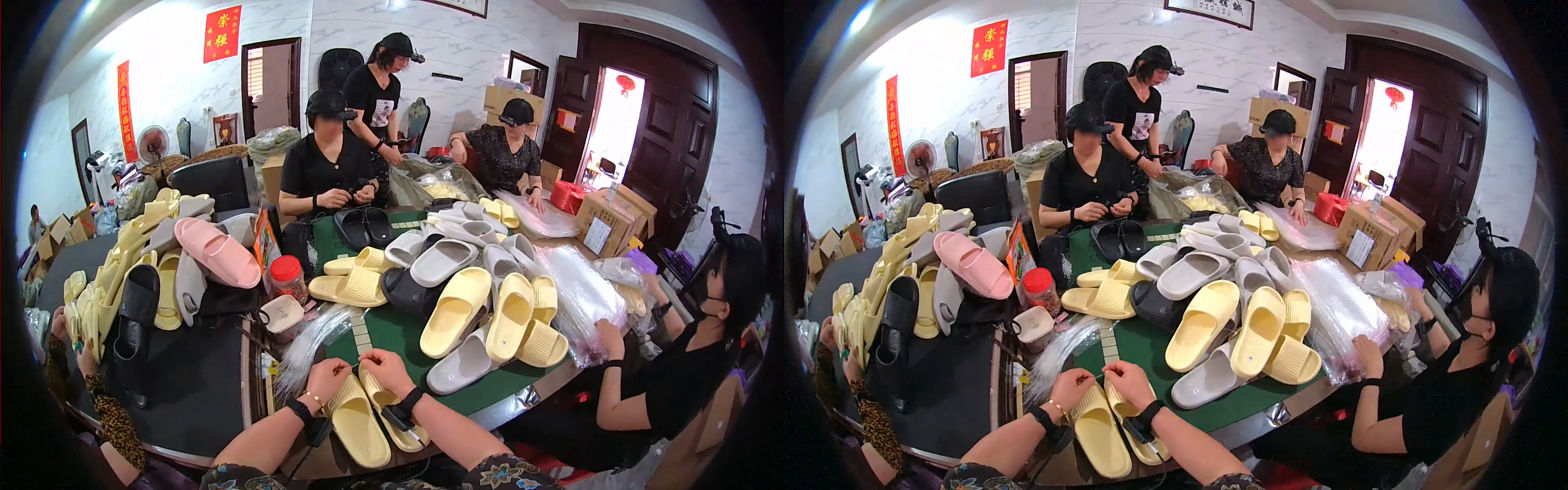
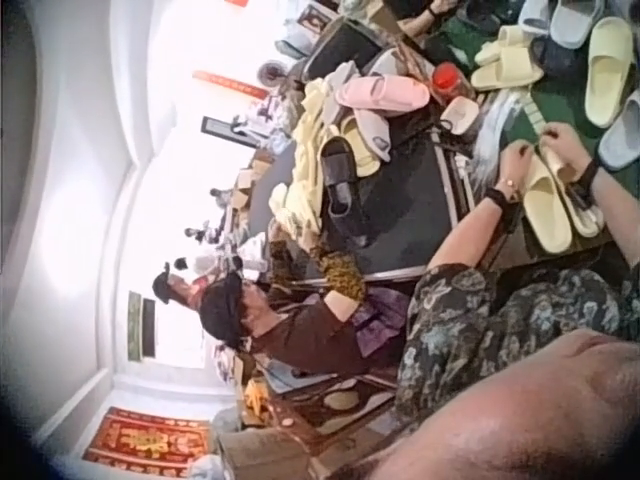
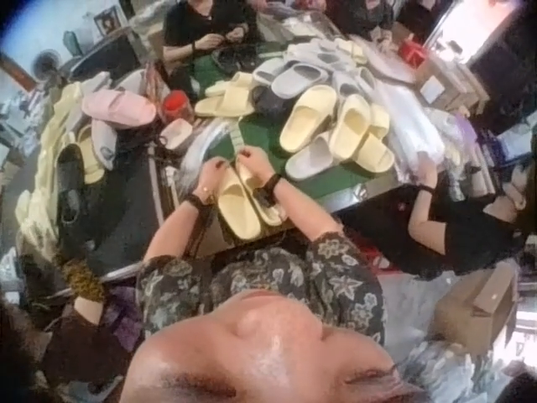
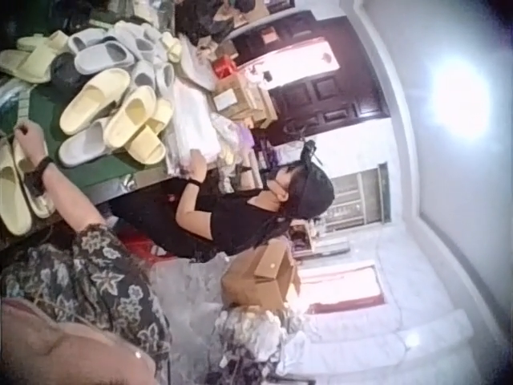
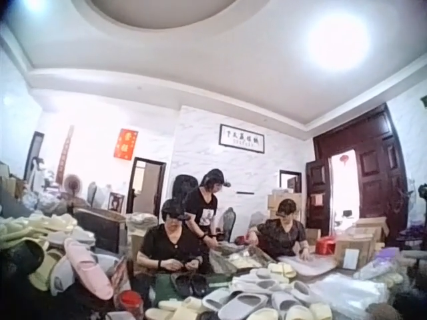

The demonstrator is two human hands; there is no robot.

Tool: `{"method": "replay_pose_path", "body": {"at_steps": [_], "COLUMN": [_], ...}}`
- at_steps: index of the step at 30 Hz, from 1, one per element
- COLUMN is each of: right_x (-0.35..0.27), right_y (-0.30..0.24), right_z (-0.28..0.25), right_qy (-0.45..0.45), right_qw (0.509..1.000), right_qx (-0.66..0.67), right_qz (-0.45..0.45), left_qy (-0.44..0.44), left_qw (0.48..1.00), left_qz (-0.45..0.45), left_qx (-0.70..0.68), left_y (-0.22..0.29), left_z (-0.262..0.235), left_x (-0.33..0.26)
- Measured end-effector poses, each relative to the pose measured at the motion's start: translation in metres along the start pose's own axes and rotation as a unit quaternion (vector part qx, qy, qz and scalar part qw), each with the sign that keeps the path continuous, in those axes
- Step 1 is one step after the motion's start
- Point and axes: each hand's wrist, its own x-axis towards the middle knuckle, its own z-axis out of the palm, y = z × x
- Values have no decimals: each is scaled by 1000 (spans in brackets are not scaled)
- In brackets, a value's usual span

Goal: Inspecting pairs of plastic slippers, applying small labels to the footbeds, and organizing them for packaging.

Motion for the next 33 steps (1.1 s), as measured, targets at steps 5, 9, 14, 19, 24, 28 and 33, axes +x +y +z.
{"method": "replay_pose_path", "body": {"at_steps": [5,9,14,19,24,28,33], "right_x": [-1,-7,-7,-5,-3,-1,-1], "right_y": [-2,-11,-17,-15,-14,-13,-14], "right_z": [-1,-1,-5,-3,-12,-13,-12], "right_qy": [-7,-15,-20,-25,25,8,-1], "right_qw": [999,998,995,997,992,980,986], "right_qx": [23,-57,-80,-53,122,178,149], "right_qz": [24,-19,-53,-58,34,85,80], "left_qy": [-2,11,8,12,29,19,23], "left_qw": [1000,1000,1000,1000,999,1000,999], "left_qz": [-9,13,2,-9,6,-20,-27], "left_qx": [8,15,6,5,-27,-13,-37], "left_y": [-1,-1,10,8,16,21,21], "left_z": [1,2,-2,-3,1,-4,-7], "left_x": [-1,-4,-4,-8,-2,-1,-3]}}
